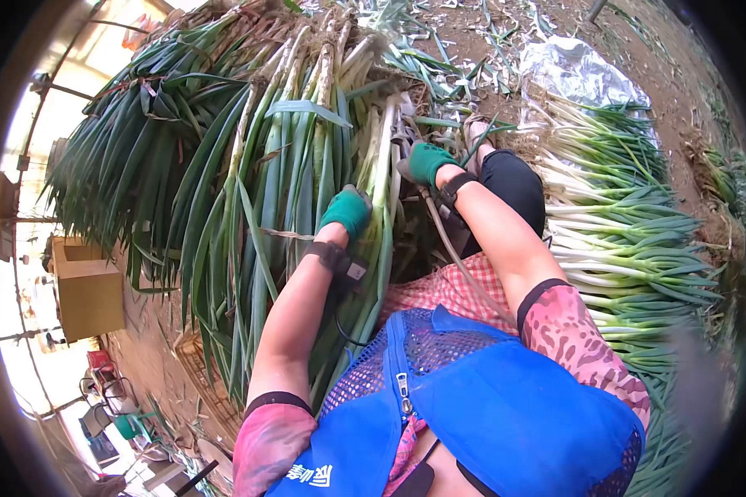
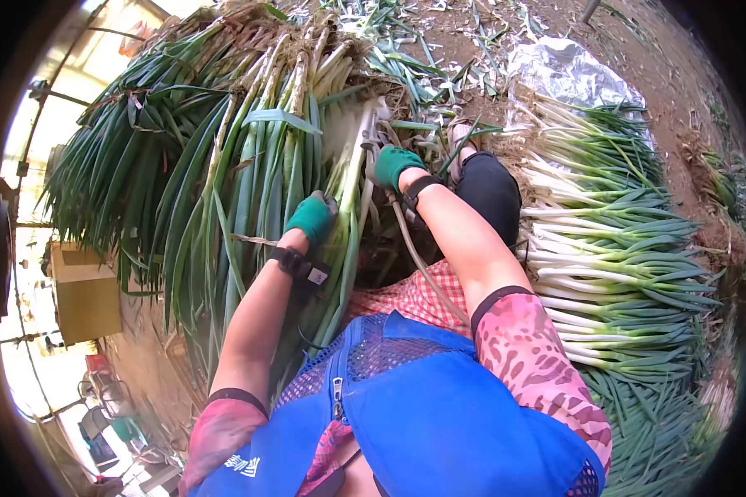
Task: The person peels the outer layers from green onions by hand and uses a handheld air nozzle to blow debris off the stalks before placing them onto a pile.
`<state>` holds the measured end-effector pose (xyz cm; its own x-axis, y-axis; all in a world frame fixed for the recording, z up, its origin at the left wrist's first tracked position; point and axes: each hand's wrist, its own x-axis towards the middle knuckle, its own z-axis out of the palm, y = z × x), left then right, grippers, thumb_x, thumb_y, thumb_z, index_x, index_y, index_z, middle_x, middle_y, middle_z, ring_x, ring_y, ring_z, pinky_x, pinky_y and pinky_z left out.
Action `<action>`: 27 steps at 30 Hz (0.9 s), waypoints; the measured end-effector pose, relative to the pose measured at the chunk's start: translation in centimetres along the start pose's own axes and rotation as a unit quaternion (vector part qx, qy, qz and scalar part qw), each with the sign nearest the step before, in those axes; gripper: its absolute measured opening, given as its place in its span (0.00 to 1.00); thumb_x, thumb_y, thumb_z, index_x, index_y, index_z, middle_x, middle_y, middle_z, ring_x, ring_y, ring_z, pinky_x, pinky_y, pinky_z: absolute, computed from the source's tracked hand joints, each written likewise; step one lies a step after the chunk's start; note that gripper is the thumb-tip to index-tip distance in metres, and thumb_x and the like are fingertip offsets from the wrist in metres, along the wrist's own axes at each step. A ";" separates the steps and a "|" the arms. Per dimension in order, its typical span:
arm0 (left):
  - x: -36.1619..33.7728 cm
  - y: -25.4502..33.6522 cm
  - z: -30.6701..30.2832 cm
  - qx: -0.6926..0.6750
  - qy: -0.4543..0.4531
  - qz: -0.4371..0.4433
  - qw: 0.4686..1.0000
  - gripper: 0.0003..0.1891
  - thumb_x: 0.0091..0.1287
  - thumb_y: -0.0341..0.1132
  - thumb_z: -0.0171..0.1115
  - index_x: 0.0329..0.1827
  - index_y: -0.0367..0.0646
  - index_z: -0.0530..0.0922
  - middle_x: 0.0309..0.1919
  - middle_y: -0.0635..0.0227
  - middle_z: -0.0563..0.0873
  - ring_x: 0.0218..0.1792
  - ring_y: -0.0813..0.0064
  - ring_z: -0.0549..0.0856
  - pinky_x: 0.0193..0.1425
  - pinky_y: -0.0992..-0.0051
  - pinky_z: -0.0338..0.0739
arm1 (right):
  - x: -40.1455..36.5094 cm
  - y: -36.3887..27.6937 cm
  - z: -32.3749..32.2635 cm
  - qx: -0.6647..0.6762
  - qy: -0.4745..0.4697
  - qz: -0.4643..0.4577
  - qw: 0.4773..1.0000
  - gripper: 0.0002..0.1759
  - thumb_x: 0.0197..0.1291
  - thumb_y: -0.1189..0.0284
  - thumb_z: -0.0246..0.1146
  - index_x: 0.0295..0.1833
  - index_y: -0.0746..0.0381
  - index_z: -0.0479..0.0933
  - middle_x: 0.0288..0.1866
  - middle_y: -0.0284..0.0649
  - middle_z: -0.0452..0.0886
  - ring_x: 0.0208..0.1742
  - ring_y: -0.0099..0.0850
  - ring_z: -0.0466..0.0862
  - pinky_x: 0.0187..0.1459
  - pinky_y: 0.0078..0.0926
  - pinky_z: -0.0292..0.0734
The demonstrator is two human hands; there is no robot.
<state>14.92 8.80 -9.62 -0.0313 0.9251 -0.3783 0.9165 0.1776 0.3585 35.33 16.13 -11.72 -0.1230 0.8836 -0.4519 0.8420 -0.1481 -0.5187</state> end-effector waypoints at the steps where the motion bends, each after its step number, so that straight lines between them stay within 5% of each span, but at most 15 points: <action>1: 0.1 -0.2 0.1 0.004 0.000 0.001 1.000 0.19 0.71 0.44 0.51 0.49 0.33 0.78 0.43 0.35 0.85 0.48 0.38 0.85 0.55 0.48 0.79 | -0.4 -0.2 -0.3 -0.004 0.008 -0.012 1.000 0.28 0.54 0.58 0.60 0.51 0.71 0.82 0.50 0.63 0.83 0.53 0.54 0.85 0.55 0.44 0.80; 9: -2.9 1.3 -2.9 0.066 -0.048 0.084 0.993 0.17 0.69 0.45 0.56 0.41 0.39 0.83 0.40 0.43 0.87 0.45 0.42 0.86 0.52 0.51 0.79 | -4.5 1.1 0.8 0.025 0.005 -0.055 0.998 0.30 0.56 0.54 0.62 0.50 0.72 0.81 0.48 0.64 0.84 0.53 0.54 0.85 0.55 0.45 0.79; 11: -4.6 2.1 -6.2 0.128 0.012 0.073 0.989 0.16 0.67 0.49 0.60 0.39 0.45 0.85 0.41 0.49 0.88 0.45 0.47 0.86 0.51 0.54 0.80 | -5.1 2.3 2.5 0.009 -0.016 -0.080 0.997 0.29 0.56 0.55 0.62 0.49 0.73 0.80 0.47 0.65 0.84 0.52 0.55 0.85 0.53 0.45 0.80; 13: -3.8 2.7 -9.3 0.055 0.099 0.059 0.992 0.19 0.65 0.51 0.64 0.45 0.43 0.83 0.44 0.48 0.87 0.48 0.47 0.86 0.52 0.55 0.80 | -5.9 2.8 3.7 0.046 -0.047 -0.110 0.992 0.28 0.57 0.56 0.61 0.49 0.73 0.80 0.45 0.65 0.84 0.50 0.55 0.86 0.49 0.45 0.81; 16: 0.3 0.4 -10.4 0.175 0.224 0.071 0.956 0.26 0.62 0.53 0.69 0.52 0.39 0.80 0.49 0.45 0.86 0.51 0.47 0.85 0.55 0.56 0.80 | -9.7 0.7 2.8 0.083 -0.039 -0.056 0.994 0.26 0.56 0.59 0.59 0.48 0.73 0.79 0.43 0.64 0.84 0.47 0.56 0.86 0.48 0.46 0.80; 19: 2.5 -0.7 -8.8 0.132 0.082 -0.024 0.988 0.33 0.58 0.53 0.72 0.57 0.34 0.76 0.52 0.42 0.85 0.53 0.46 0.85 0.57 0.56 0.79 | -11.3 0.5 3.4 0.109 -0.047 -0.037 0.992 0.29 0.56 0.58 0.60 0.53 0.72 0.75 0.47 0.65 0.83 0.51 0.58 0.84 0.53 0.47 0.78; 27: -4.9 2.8 -11.8 0.103 0.081 0.037 0.991 0.27 0.56 0.47 0.72 0.49 0.33 0.78 0.45 0.41 0.86 0.48 0.45 0.86 0.53 0.56 0.80 | -10.9 2.5 3.4 0.190 -0.011 0.013 0.982 0.28 0.57 0.58 0.59 0.52 0.73 0.74 0.45 0.68 0.81 0.51 0.62 0.82 0.52 0.48 0.77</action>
<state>12.95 8.71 3.27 -0.0091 0.9777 -0.2098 0.9802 0.0502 0.1913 37.03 4.58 -10.57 -0.1190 0.8684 -0.4814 0.5881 -0.3290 -0.7388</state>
